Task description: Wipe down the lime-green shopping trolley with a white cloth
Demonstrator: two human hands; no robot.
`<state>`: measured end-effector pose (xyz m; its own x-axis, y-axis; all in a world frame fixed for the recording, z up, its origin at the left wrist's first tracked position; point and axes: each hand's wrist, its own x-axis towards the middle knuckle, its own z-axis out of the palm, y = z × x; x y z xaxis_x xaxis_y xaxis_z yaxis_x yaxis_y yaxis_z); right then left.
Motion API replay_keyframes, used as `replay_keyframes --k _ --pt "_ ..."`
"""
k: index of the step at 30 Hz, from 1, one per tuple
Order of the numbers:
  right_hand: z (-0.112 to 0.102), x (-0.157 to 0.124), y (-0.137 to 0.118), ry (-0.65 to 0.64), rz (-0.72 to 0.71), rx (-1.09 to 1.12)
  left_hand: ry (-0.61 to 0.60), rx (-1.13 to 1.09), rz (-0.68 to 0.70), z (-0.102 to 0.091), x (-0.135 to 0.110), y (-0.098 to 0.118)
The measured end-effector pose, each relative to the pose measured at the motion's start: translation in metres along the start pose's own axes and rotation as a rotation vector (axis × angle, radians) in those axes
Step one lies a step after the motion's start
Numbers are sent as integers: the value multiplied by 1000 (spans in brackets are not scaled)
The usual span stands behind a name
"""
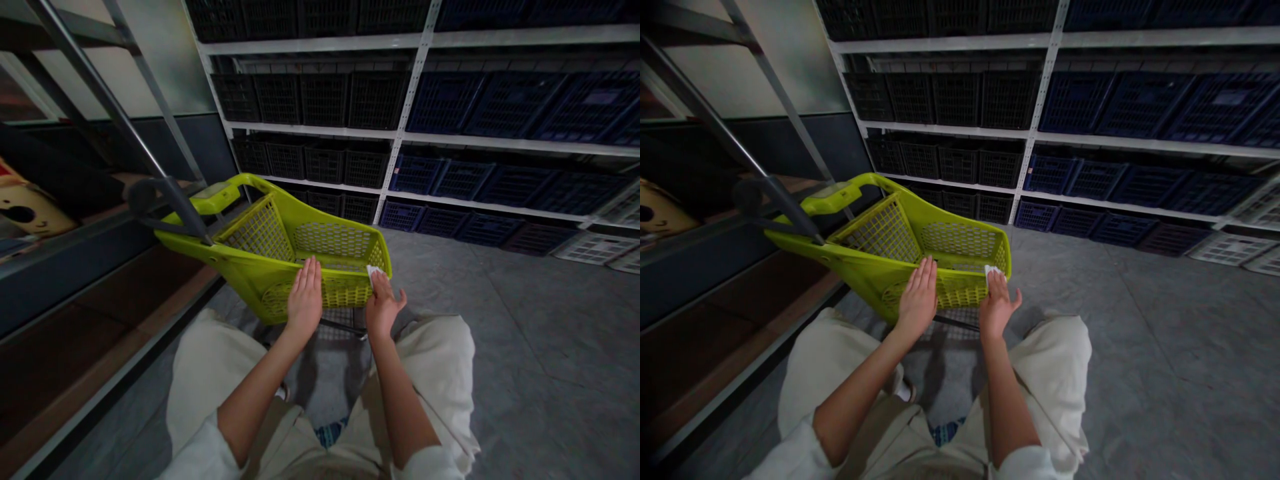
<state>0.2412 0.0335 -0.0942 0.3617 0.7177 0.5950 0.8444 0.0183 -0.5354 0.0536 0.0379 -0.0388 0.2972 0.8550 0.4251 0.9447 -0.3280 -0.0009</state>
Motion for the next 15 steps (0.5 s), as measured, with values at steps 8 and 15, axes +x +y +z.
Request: replay_keyframes --k 8,15 --pt "14 -9 -78 -255 -328 73 18 18 -34 4 -1 5" --pt "-8 2 12 -116 -183 12 5 7 -11 3 -2 5"
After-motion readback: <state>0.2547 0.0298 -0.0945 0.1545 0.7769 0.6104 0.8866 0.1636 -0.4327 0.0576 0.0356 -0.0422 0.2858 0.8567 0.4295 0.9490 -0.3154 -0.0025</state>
